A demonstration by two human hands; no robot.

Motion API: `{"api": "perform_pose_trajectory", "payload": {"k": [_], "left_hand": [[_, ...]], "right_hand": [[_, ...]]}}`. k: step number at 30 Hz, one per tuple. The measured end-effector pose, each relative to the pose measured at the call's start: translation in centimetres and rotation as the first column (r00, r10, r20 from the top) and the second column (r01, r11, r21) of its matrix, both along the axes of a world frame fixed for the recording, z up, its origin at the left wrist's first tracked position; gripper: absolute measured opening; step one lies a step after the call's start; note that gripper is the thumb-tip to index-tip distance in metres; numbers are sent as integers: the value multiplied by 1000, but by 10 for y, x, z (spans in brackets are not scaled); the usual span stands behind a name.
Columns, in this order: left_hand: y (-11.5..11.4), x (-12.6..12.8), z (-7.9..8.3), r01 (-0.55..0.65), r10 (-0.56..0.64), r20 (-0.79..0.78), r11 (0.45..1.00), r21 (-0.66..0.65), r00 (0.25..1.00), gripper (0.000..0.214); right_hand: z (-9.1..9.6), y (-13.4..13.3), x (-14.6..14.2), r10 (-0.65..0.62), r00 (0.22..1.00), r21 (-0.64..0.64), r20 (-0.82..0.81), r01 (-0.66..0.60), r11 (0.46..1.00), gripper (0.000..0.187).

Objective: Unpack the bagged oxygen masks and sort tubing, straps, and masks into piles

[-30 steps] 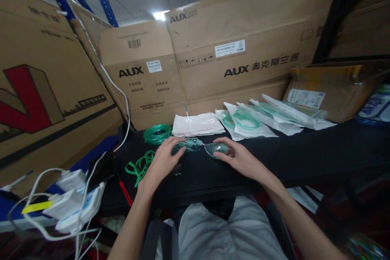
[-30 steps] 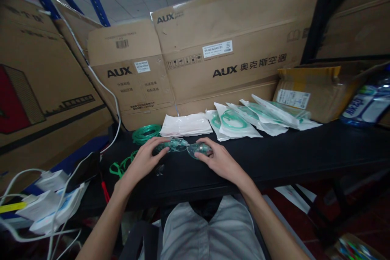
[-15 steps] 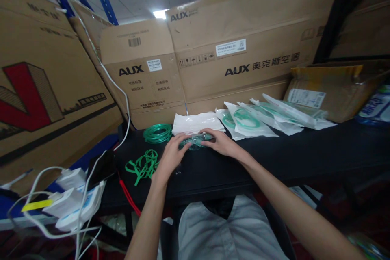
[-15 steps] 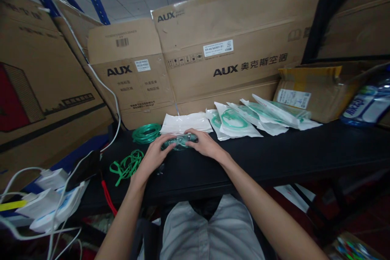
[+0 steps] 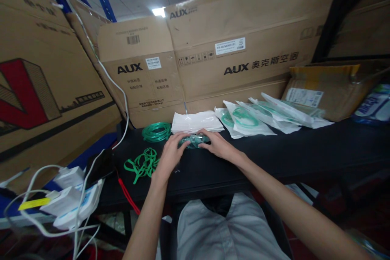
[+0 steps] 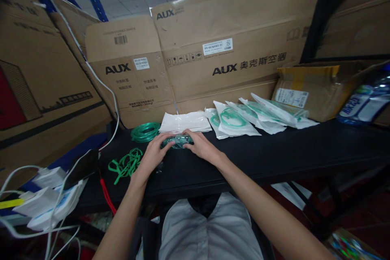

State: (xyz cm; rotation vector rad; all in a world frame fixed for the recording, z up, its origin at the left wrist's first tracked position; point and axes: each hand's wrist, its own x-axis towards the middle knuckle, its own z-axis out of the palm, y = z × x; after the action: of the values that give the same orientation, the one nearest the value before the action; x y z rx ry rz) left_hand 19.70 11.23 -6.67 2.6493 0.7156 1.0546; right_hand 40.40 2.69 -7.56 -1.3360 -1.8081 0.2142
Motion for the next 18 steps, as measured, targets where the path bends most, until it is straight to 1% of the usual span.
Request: {"api": "perform_pose_trajectory", "payload": {"k": [7, 10, 13, 15, 16, 18], "left_hand": [[0, 2, 0, -9, 9, 14, 1000, 13, 1000, 24], [-1, 2, 0, -15, 15, 24, 1000, 25, 1000, 26], [-3, 2, 2, -42, 40, 50, 998, 36, 998, 29], [-4, 1, 4, -65, 62, 78, 997, 42, 995, 29], [-5, 1, 5, -75, 71, 93, 996, 43, 993, 28], [-6, 0, 6, -88, 83, 120, 995, 43, 989, 26]], "right_hand": [[-5, -1, -10, -65, 997, 63, 46, 62, 996, 43], [-2, -3, -14, -110, 993, 126, 47, 103, 987, 40], [7, -6, -14, -166, 985, 199, 45, 154, 968, 33], [15, -7, -5, -213, 975, 241, 61, 192, 951, 30], [21, -7, 4, -243, 967, 258, 76, 216, 942, 28], [35, -10, 33, -327, 938, 284, 114, 285, 916, 24]]}}
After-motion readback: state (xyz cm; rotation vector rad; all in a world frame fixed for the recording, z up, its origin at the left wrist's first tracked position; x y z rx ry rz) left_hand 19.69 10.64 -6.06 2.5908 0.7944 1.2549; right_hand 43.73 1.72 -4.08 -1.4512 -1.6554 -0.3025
